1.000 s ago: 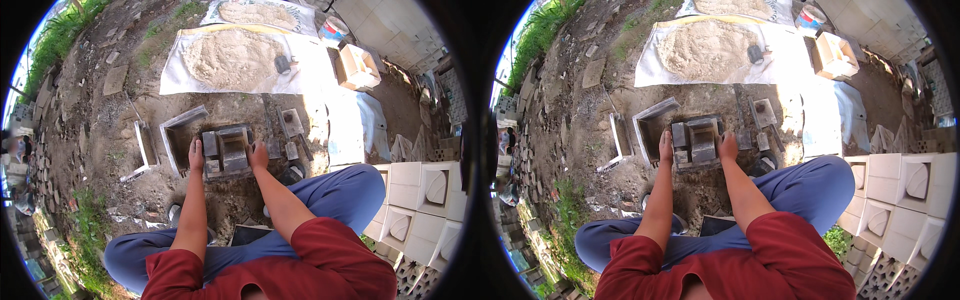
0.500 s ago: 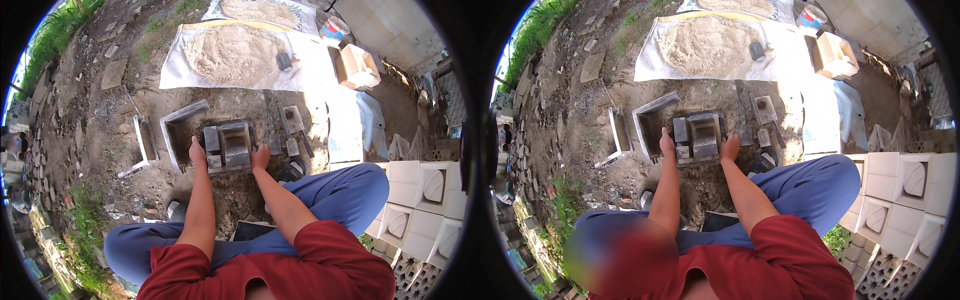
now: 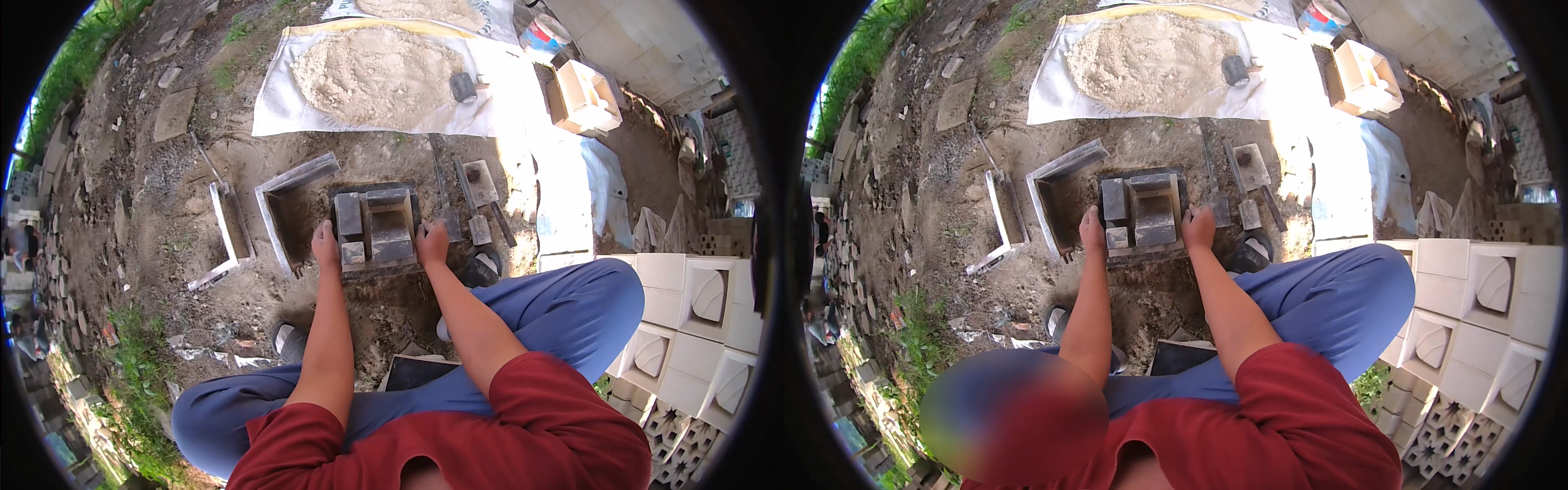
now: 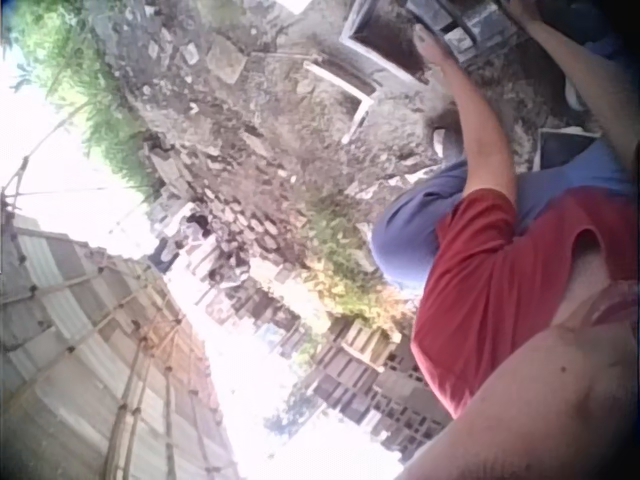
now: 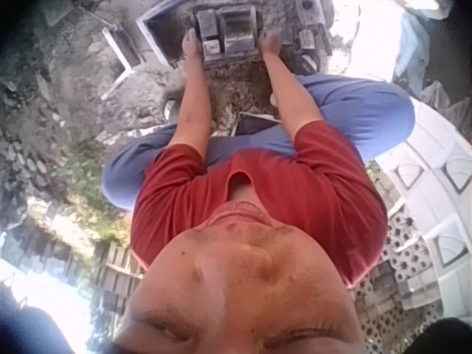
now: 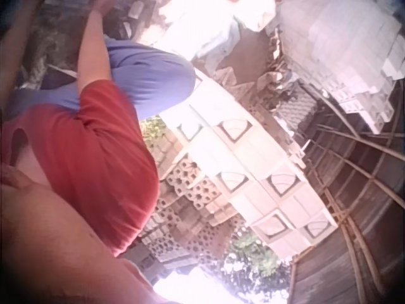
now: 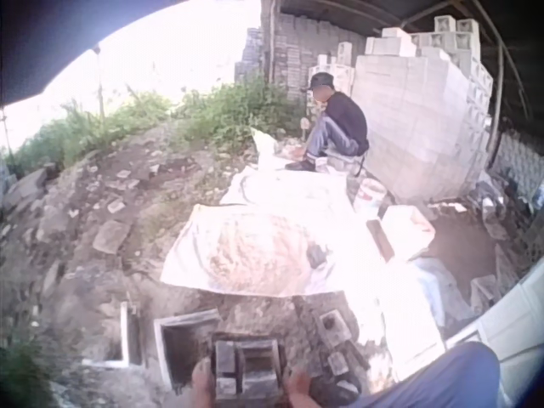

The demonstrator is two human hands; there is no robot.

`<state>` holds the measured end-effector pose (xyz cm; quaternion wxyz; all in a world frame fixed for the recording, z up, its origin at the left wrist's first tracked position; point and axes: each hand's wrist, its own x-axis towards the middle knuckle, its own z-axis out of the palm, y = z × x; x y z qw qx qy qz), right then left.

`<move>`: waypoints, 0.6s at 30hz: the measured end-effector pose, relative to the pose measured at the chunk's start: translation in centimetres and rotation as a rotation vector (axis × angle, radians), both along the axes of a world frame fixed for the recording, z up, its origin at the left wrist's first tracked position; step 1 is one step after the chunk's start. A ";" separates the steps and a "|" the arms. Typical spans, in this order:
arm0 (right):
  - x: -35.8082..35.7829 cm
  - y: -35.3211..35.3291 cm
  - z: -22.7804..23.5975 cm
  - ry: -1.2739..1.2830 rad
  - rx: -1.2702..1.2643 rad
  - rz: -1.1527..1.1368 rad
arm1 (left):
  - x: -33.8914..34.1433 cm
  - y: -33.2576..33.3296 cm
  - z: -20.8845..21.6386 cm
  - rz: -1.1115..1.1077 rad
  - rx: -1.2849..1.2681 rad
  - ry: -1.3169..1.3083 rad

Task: The person assembles metal components to form a block mold, then fits metal dividers into the frame to create sections.

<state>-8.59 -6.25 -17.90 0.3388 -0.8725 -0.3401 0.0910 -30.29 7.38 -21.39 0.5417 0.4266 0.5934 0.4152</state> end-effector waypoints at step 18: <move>-1.8 3.8 4.1 0.353 0.021 0.170 | 2.7 -1.7 9.4 -0.420 -0.242 -0.052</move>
